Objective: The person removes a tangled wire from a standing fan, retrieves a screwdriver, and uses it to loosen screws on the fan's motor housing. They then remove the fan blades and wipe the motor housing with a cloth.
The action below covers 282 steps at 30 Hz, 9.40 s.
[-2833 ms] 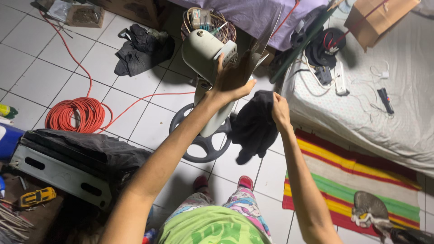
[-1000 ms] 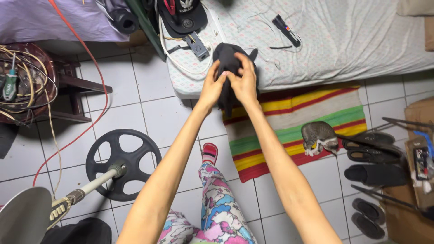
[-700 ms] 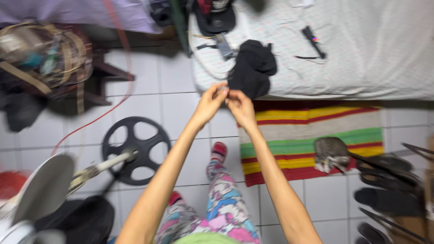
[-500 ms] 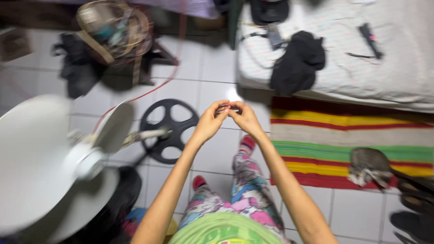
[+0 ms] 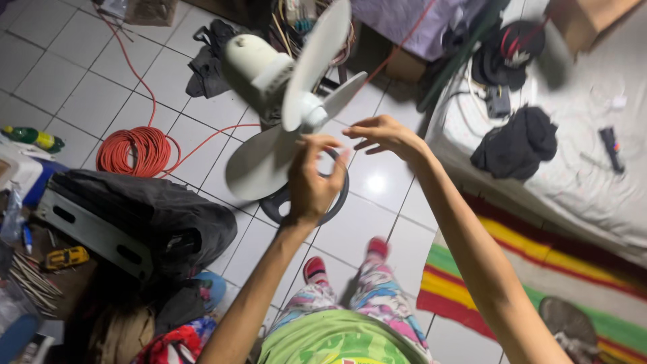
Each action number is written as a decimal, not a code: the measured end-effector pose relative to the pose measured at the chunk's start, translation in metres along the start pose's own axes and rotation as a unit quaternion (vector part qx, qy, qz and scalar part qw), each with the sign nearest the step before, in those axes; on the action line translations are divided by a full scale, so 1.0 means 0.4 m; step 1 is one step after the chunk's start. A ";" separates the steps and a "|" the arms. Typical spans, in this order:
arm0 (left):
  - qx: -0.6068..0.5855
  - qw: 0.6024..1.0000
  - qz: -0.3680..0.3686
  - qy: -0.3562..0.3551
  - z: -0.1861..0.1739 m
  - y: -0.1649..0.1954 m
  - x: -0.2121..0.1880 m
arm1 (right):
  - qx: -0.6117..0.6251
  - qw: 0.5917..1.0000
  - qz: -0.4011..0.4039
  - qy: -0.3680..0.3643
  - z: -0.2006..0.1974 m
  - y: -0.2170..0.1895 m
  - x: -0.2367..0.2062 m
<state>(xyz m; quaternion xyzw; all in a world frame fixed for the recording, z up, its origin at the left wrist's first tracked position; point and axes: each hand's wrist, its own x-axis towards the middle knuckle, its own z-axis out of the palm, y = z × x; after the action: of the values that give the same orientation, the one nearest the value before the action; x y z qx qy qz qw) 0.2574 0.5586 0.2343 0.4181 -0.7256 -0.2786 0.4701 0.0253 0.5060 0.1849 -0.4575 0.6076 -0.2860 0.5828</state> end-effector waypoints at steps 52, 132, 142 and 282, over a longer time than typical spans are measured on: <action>0.119 0.985 0.113 0.053 0.041 -0.264 0.263 | -0.153 0.982 0.111 0.004 0.168 -0.152 0.234; -0.103 0.901 -0.285 0.310 -0.119 -0.404 0.324 | 0.240 0.962 -0.128 0.015 0.283 -0.080 0.367; -0.006 0.882 -0.172 0.438 -0.029 -0.425 0.372 | 0.245 0.947 -0.184 0.095 0.261 -0.115 0.385; 0.055 0.965 0.231 -0.111 -0.066 -0.380 0.307 | -0.189 0.787 -0.064 0.583 0.382 -0.104 0.273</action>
<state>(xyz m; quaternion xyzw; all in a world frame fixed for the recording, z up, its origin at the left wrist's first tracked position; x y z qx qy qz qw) 0.3082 0.3766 0.1789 0.2305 -0.8644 -0.1666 0.4146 0.1936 0.4198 0.1487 -0.3423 0.8432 -0.4147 -0.0004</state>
